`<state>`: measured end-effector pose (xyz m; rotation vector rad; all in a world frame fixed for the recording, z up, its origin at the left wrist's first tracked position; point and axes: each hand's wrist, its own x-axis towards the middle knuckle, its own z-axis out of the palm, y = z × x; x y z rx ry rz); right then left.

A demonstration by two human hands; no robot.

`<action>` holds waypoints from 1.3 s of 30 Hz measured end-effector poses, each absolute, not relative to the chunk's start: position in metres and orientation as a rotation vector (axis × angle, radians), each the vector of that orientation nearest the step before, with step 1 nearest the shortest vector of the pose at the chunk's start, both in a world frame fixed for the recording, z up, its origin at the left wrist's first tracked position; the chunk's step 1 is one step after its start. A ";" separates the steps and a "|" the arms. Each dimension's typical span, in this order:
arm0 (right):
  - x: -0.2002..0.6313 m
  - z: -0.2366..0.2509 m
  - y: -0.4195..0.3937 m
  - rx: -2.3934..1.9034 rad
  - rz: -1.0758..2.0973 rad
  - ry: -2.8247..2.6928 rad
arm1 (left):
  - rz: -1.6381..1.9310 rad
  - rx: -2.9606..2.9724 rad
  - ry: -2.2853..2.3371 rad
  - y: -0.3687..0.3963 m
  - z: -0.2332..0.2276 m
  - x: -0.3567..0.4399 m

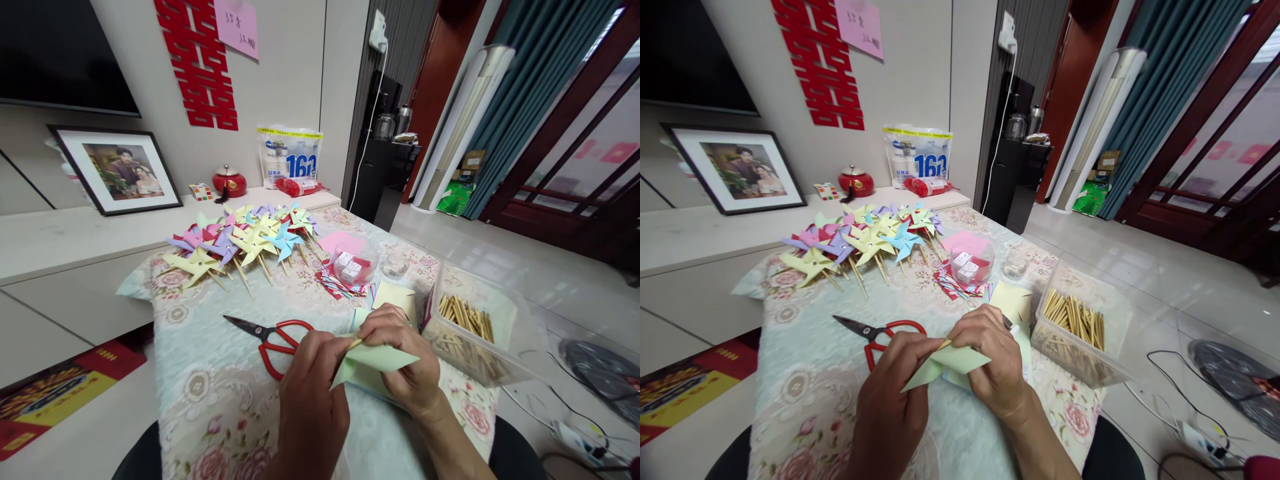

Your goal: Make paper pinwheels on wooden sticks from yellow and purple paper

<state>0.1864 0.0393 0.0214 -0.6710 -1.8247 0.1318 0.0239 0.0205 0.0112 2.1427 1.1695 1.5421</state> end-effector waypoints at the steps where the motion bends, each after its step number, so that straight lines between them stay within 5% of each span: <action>1: 0.186 0.021 0.039 -0.671 0.131 -1.820 | 1.537 2.157 1.170 0.020 0.011 0.023; 18: 0.183 0.026 0.030 -0.743 -0.024 -1.874 | 1.581 2.307 1.212 0.015 0.009 0.025; 31: 0.206 0.025 0.045 -1.132 0.641 -1.852 | 0.924 1.207 1.052 0.029 -0.003 0.031; 39: 0.213 0.023 0.047 -1.108 0.818 -1.897 | 0.942 1.189 1.133 0.034 -0.001 0.035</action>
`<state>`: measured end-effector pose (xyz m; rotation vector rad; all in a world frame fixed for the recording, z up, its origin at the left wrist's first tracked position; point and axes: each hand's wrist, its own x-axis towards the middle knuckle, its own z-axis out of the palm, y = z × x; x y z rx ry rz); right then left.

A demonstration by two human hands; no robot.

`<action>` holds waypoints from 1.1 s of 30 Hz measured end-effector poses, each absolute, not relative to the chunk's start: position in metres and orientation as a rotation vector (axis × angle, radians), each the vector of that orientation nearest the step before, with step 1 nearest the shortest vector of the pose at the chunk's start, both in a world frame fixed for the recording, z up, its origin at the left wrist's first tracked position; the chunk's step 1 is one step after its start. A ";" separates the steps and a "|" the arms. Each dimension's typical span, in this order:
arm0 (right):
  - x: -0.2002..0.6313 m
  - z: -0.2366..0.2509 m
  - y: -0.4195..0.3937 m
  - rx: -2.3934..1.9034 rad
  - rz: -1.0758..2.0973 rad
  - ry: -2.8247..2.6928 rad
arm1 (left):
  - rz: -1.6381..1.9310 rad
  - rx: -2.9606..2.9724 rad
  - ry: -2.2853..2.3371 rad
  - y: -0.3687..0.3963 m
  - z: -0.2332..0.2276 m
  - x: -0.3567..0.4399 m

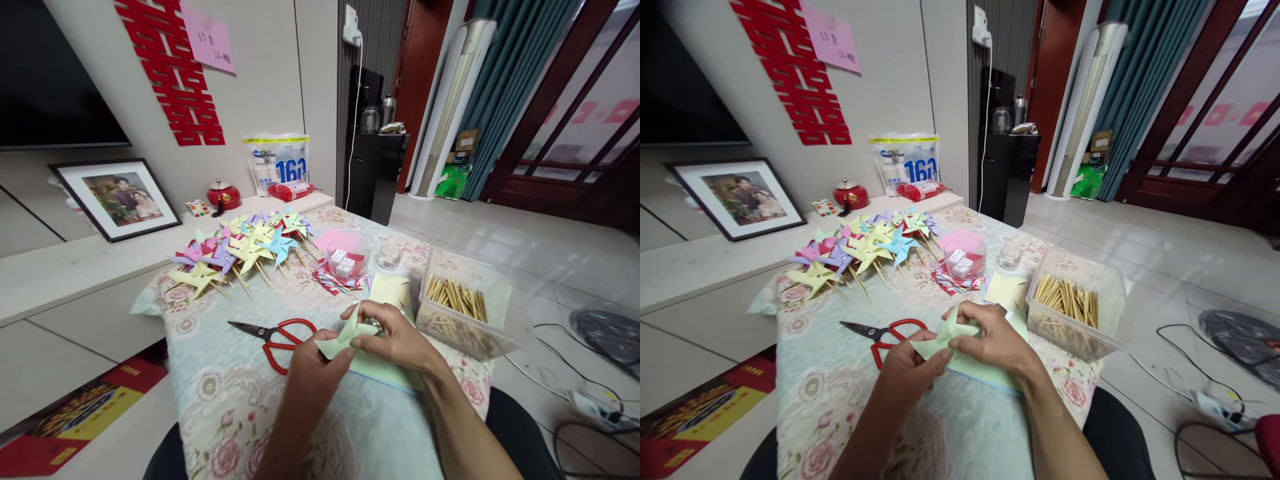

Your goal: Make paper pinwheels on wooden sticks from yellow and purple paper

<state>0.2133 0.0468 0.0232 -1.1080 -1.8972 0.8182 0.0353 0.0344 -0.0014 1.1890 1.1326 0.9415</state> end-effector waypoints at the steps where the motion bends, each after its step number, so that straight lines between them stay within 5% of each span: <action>1: 0.214 0.023 0.047 -1.110 0.812 -1.903 | 0.945 1.233 1.152 0.035 -0.001 0.035; 16: 0.221 0.019 0.045 -1.138 0.988 -1.739 | 0.961 1.418 1.274 0.039 0.003 0.045; 24: 0.222 0.007 0.051 -0.993 0.603 -1.486 | 1.042 0.839 1.056 0.053 -0.001 0.052; 33: 0.222 0.009 0.056 -0.962 0.358 -1.816 | 1.020 0.767 0.981 0.052 -0.018 0.049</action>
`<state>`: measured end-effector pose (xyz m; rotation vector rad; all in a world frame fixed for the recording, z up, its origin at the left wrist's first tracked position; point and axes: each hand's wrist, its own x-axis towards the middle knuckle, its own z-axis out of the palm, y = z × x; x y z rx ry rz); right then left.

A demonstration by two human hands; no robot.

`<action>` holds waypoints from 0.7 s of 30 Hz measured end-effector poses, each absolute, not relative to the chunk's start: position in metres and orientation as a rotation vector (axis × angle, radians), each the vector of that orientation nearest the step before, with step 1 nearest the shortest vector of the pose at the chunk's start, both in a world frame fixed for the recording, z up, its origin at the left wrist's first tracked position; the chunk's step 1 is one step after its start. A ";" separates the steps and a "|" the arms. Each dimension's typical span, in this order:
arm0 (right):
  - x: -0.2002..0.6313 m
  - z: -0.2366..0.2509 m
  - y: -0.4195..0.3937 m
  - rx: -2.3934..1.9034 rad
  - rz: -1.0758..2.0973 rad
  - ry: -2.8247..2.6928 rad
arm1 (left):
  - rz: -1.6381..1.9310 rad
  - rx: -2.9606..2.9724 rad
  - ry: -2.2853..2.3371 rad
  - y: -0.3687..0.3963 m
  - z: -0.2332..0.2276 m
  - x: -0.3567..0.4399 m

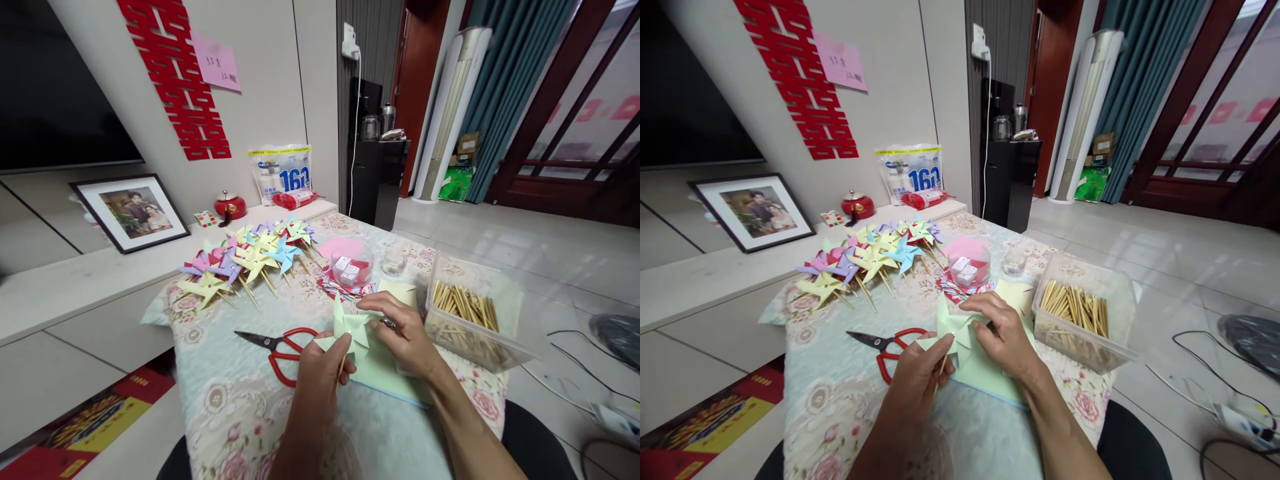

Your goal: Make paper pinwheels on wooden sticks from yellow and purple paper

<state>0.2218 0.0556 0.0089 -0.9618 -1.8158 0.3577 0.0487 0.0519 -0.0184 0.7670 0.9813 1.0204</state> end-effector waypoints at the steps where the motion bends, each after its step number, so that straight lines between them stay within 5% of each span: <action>1: 0.221 0.008 0.056 -0.961 0.328 -1.841 | 1.017 0.770 0.979 0.052 -0.019 0.048; 21: 0.214 0.001 0.058 -0.943 0.230 -1.924 | 1.000 0.758 1.024 0.047 -0.023 0.049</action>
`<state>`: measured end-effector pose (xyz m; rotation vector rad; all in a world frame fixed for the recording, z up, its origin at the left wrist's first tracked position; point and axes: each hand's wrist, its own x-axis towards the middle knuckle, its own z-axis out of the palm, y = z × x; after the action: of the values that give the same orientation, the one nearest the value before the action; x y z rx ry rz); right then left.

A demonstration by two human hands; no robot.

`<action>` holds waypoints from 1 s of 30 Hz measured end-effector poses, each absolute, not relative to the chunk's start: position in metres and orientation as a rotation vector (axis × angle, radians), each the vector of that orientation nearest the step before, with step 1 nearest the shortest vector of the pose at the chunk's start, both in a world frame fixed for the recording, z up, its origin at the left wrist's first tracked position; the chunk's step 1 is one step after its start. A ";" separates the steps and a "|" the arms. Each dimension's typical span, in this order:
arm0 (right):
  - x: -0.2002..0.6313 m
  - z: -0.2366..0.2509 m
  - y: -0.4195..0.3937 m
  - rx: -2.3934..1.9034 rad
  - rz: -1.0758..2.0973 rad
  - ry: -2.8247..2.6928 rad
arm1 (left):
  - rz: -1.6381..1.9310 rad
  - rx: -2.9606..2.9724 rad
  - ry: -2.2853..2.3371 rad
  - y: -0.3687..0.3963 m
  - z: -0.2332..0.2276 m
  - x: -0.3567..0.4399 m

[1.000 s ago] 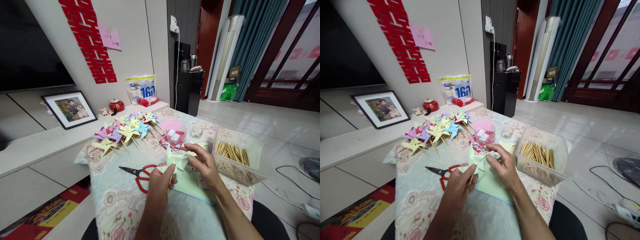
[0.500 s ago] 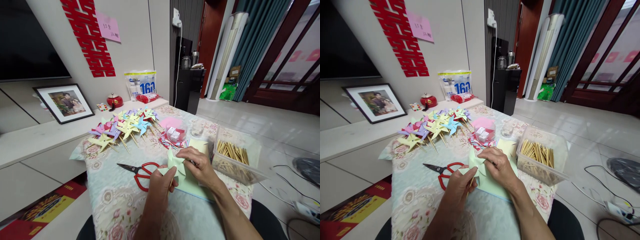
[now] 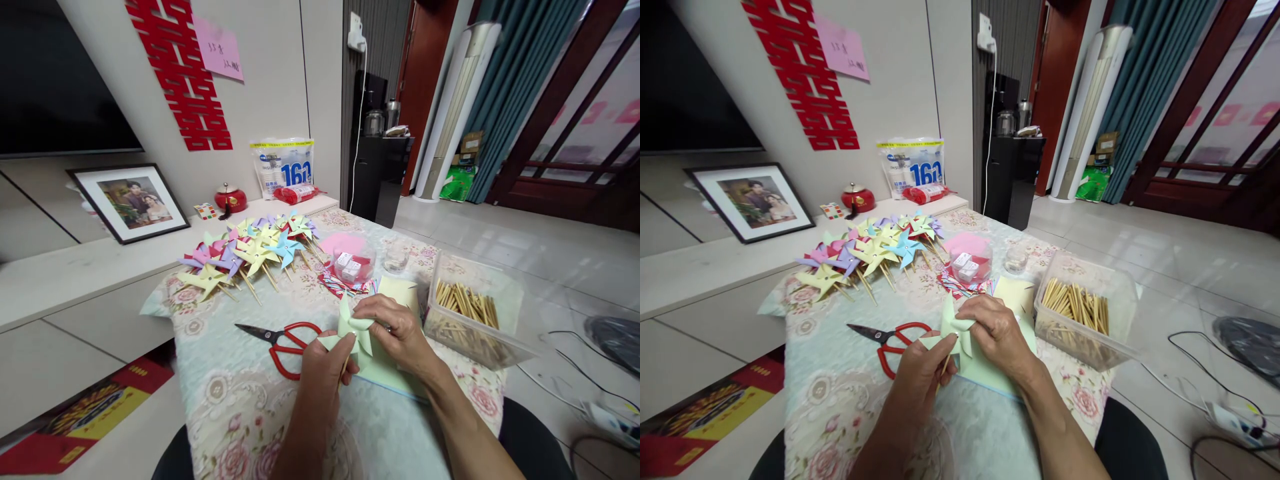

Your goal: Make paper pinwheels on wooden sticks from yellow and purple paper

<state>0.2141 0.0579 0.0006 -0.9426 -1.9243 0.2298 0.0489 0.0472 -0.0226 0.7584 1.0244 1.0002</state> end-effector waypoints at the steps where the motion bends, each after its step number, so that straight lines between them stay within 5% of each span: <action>1: 0.213 0.002 0.057 -0.959 0.212 -1.903 | 1.022 0.732 1.007 0.047 -0.022 0.049; 8: 0.200 0.011 0.048 -1.025 0.037 -1.726 | 1.267 0.436 0.975 0.051 -0.007 0.048; 30: 0.179 0.002 0.042 -1.146 0.189 -1.826 | 1.365 0.325 0.824 0.053 -0.008 0.042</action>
<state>0.1787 0.0424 0.0016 -1.1461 -1.8261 0.1893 0.0418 0.0529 -0.0083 0.3253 0.8239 1.3646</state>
